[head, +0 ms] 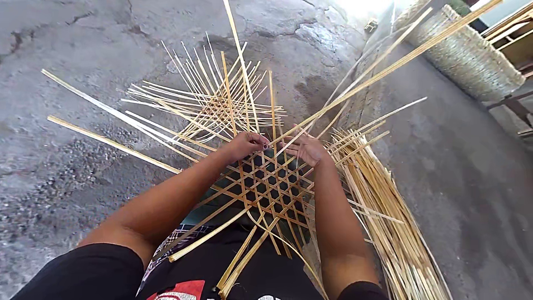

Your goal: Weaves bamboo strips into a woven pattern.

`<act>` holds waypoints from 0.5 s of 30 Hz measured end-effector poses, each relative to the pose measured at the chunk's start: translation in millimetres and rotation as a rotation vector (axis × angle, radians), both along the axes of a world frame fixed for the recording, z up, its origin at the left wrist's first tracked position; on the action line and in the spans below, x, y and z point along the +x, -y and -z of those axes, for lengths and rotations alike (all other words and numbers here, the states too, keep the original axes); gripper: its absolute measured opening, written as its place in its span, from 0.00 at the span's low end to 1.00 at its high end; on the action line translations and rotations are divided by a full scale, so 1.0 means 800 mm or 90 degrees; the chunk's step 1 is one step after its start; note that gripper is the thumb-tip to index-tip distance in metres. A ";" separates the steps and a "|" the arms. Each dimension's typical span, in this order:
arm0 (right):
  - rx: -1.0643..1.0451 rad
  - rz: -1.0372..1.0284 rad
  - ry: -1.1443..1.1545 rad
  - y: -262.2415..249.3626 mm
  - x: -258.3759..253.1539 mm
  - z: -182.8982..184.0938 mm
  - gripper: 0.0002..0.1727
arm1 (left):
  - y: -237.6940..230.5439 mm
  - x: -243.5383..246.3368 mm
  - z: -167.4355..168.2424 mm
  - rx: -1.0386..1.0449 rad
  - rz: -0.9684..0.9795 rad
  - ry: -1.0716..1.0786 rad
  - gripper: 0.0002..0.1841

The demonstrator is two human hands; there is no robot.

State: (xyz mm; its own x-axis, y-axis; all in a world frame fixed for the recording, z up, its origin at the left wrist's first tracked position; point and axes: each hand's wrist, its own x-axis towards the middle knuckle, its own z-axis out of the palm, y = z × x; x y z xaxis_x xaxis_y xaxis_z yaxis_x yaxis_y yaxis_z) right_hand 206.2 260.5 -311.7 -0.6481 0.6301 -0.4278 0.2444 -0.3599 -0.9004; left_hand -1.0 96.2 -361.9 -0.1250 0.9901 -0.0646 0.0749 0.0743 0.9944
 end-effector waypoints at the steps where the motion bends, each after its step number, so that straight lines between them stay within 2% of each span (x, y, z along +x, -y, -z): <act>1: 0.008 0.007 0.000 0.003 0.001 0.001 0.28 | -0.001 -0.001 0.002 0.003 0.003 0.002 0.08; 4: 0.069 0.016 -0.012 0.024 0.011 0.000 0.22 | -0.002 0.001 0.003 -0.009 0.006 0.010 0.09; 7: 0.147 0.141 -0.143 0.040 0.013 0.013 0.10 | -0.004 0.001 0.004 -0.004 0.004 0.017 0.09; 9: 0.177 0.268 -0.233 0.047 0.007 0.027 0.20 | -0.004 0.000 0.009 0.005 -0.001 0.023 0.09; 11: 0.191 0.341 -0.265 0.053 0.003 0.030 0.25 | -0.002 0.001 0.008 -0.001 -0.003 0.035 0.09; 15: 0.176 0.309 -0.086 0.057 -0.014 0.003 0.29 | 0.003 0.002 0.006 0.031 -0.015 0.034 0.08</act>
